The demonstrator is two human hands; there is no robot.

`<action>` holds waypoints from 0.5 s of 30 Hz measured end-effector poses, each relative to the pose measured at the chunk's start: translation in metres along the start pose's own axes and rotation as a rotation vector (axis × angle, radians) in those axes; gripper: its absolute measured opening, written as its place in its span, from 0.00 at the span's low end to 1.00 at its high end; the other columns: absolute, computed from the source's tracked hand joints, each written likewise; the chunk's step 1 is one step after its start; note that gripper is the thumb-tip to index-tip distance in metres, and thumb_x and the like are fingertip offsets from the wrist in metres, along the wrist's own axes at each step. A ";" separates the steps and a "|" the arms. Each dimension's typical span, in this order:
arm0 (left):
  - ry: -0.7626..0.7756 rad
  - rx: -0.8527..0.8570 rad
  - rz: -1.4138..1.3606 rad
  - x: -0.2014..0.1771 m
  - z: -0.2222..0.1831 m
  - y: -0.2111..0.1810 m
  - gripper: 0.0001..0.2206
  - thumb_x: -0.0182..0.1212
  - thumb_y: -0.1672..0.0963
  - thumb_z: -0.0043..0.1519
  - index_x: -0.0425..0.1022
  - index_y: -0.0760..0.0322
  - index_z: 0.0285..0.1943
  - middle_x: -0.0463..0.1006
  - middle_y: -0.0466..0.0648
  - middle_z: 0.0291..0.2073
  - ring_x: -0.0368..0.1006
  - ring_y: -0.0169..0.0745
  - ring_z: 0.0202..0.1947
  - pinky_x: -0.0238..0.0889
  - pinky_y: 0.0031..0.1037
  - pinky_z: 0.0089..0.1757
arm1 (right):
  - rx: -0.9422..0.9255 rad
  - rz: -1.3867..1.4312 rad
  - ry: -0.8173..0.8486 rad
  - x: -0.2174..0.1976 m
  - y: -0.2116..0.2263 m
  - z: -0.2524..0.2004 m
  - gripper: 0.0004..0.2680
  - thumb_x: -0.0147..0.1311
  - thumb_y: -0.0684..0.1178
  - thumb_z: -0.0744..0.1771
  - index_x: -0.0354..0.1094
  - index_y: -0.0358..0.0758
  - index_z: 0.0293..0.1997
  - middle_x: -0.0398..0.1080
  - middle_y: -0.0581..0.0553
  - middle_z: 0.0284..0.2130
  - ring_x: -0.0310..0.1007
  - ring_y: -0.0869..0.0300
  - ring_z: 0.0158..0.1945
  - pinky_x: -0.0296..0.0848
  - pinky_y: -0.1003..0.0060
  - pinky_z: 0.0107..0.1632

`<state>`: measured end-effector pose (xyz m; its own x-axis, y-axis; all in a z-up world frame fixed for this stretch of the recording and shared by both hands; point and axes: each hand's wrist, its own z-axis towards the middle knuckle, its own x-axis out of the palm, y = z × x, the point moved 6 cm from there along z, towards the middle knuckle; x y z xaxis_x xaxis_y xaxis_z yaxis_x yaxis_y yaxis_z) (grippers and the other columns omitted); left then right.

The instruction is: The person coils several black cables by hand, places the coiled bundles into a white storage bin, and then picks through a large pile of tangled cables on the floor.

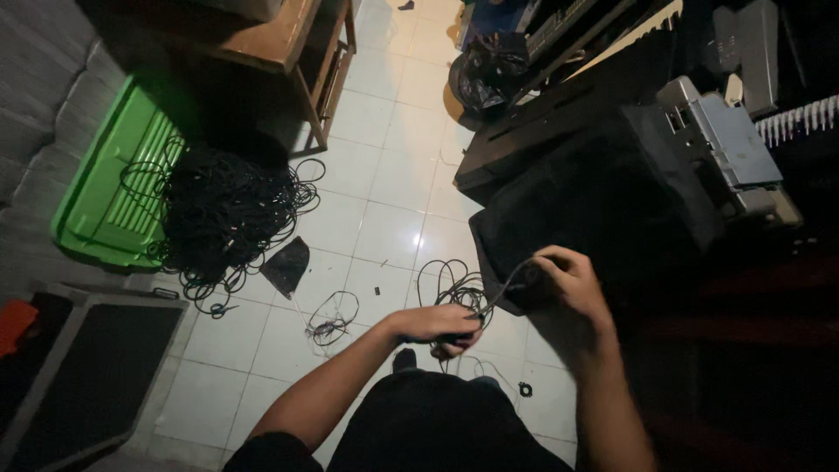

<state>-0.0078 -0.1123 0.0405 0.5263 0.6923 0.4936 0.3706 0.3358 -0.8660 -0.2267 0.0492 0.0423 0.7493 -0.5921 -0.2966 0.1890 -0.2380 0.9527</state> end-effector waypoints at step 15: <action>-0.679 1.051 -0.500 -0.017 -0.074 -0.115 0.22 0.35 0.43 0.78 0.58 0.56 0.37 0.57 0.38 0.22 0.60 0.31 0.23 0.63 0.28 0.33 | -0.075 1.049 0.695 0.162 0.048 -0.062 0.21 0.43 0.69 0.70 0.68 0.38 0.44 0.72 0.45 0.37 0.69 0.59 0.44 0.67 0.63 0.56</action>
<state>-0.0022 -0.2100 0.1376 -0.0856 0.4271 0.9001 -0.5085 0.7582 -0.4081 -0.0571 -0.0107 0.0443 0.7310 0.0650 0.6793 -0.6797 0.1580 0.7163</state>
